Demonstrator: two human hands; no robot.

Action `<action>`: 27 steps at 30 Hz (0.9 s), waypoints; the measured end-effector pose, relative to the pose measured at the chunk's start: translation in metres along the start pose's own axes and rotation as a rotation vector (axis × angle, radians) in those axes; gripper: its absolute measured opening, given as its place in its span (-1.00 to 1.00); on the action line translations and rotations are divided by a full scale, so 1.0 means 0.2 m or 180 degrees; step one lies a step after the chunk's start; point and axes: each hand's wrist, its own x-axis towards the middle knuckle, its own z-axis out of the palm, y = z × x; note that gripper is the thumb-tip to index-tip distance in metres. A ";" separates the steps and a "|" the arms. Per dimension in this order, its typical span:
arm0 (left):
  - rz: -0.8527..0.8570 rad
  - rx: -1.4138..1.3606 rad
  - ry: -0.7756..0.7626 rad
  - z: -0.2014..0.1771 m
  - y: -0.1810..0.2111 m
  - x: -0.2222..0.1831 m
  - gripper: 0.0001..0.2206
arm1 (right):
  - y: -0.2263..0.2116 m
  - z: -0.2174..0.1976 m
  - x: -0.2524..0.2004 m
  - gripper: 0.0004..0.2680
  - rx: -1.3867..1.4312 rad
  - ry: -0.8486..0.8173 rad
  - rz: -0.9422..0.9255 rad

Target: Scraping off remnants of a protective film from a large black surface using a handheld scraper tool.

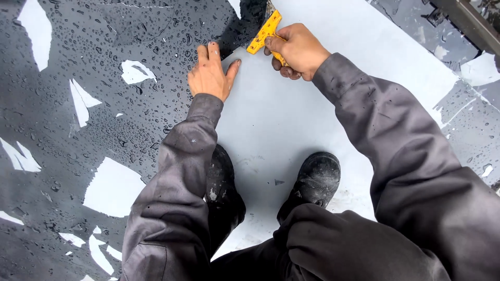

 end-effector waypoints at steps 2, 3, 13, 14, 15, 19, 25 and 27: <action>0.0032 0.0121 0.0037 0.00 -0.04 0.00 -0.45 | -0.10 0.02 -0.01 -0.79 -0.0185 -0.0130 0.0087; 0.0151 0.0255 0.0023 0.01 -0.06 0.00 -0.54 | -0.12 0.03 -0.01 -0.80 -0.0393 -0.0142 0.0017; 0.1251 0.0986 0.0903 -0.34 -0.07 0.24 -0.92 | -0.04 -0.11 -0.25 -0.78 -0.0079 -0.0273 -0.0149; 0.1272 0.0996 0.0934 -0.36 -0.06 0.30 -0.92 | 0.01 -0.10 -0.30 -0.78 -0.0076 -0.0256 -0.0184; 0.1368 0.1295 0.0898 -0.39 -0.05 0.37 -0.92 | 0.06 -0.09 -0.34 -0.78 0.0248 -0.0219 -0.0071; 0.1538 0.1307 0.0768 -0.48 0.04 0.44 -0.92 | 0.24 -0.04 -0.54 -0.77 0.0734 -0.0148 0.0201; 0.1615 0.0436 0.0599 -0.61 0.14 0.49 -0.90 | 0.30 -0.04 -0.76 -0.80 0.0538 0.0027 0.0202; 0.1613 0.0168 0.0553 -0.71 0.14 0.49 -0.89 | 0.33 -0.04 -0.80 -0.80 0.0579 0.0080 0.0150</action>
